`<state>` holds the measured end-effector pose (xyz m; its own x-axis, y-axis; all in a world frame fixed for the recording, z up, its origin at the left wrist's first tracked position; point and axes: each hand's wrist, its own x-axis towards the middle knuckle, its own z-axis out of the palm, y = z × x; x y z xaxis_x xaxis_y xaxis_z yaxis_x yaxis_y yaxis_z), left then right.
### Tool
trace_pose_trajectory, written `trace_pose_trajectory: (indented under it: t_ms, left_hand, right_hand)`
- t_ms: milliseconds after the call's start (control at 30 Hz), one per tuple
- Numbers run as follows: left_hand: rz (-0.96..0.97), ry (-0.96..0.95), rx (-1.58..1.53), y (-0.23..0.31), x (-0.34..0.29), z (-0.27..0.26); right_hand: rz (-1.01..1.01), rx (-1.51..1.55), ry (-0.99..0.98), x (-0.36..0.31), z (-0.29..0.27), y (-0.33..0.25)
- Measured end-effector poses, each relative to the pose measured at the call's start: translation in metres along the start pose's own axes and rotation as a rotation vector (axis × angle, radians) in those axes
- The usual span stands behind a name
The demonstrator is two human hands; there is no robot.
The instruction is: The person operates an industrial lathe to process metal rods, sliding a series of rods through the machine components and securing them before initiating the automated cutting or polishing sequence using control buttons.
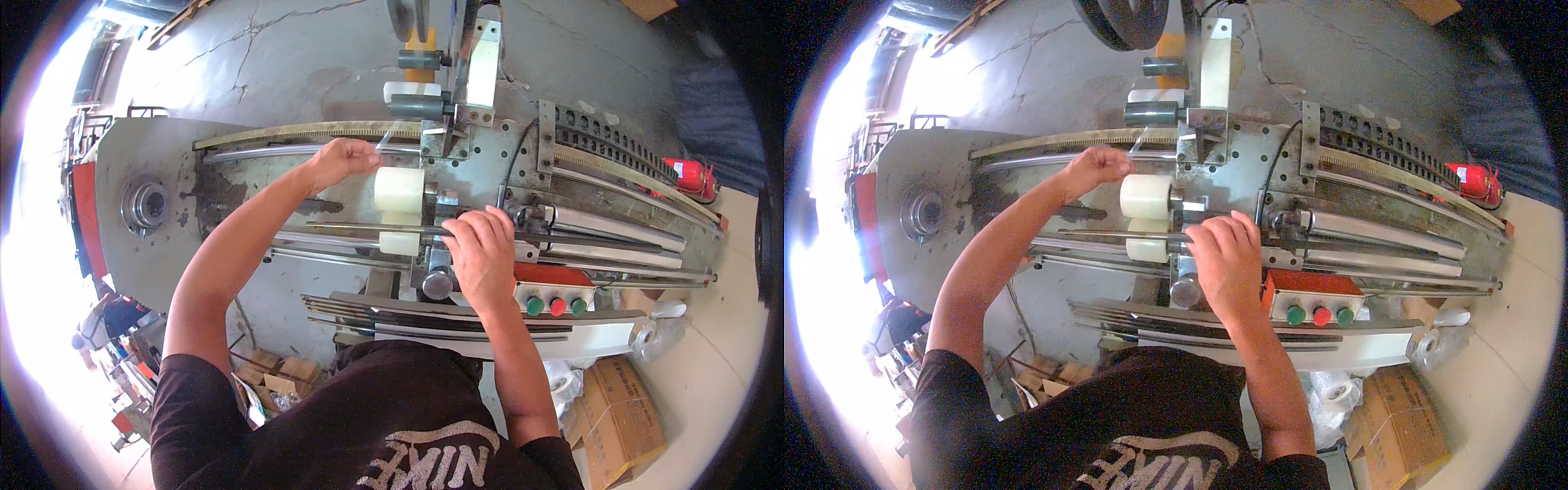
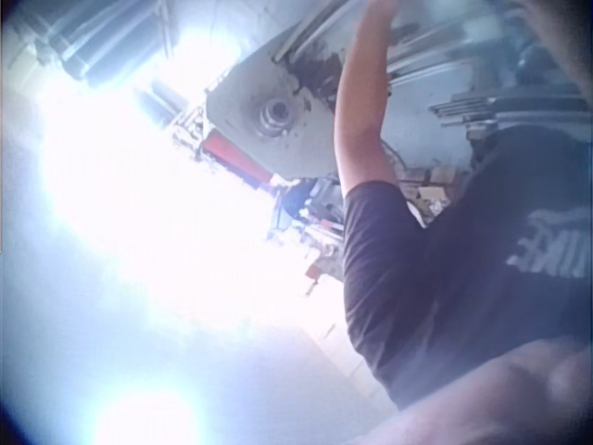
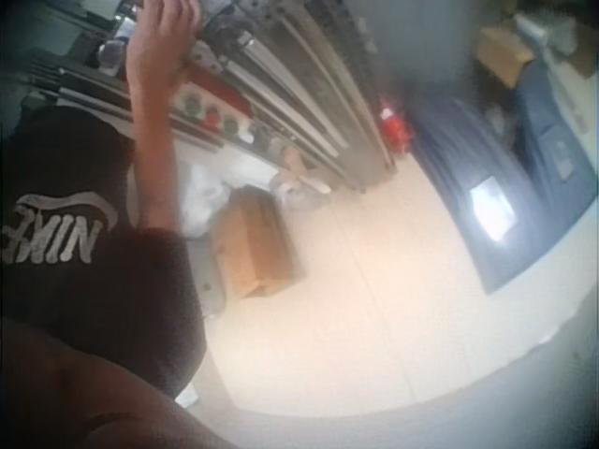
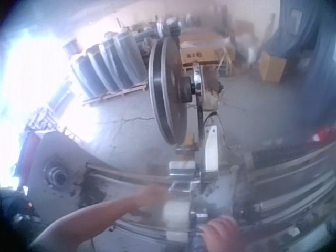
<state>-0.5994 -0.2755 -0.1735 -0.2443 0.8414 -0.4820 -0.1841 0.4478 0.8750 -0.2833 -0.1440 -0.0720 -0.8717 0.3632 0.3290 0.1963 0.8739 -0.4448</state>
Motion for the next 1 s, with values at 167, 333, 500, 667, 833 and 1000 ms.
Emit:
trace_pose_trajectory:
  t_ms: [167,333,500,667,833,1000]
  left_hand:
    - [-0.18,-0.048,-0.069,-0.018,-0.046,-0.008]
    - [-0.331,0.053,-0.06,-0.006,-0.064,0.009]
    - [-0.261,-0.104,-0.184,-0.016,-0.064,0.013]
    - [-0.391,-0.113,0.071,0.001,-0.051,0.028]
    - [-0.355,-0.178,0.171,0.001,-0.046,0.04]
    - [-0.287,-0.159,0.115,0.032,-0.066,0.041]
  right_hand:
    - [0.006,-0.005,-0.012,-0.003,-0.004,-0.004]
    - [0.004,-0.015,-0.009,-0.005,-0.005,-0.005]
    - [0.001,-0.008,-0.02,-0.003,-0.007,-0.006]
    - [0.002,0.004,-0.005,-0.003,-0.008,-0.007]
    - [0.002,0.034,0.017,-0.003,-0.008,-0.008]
    - [0.002,0.071,0.028,-0.006,-0.01,-0.005]
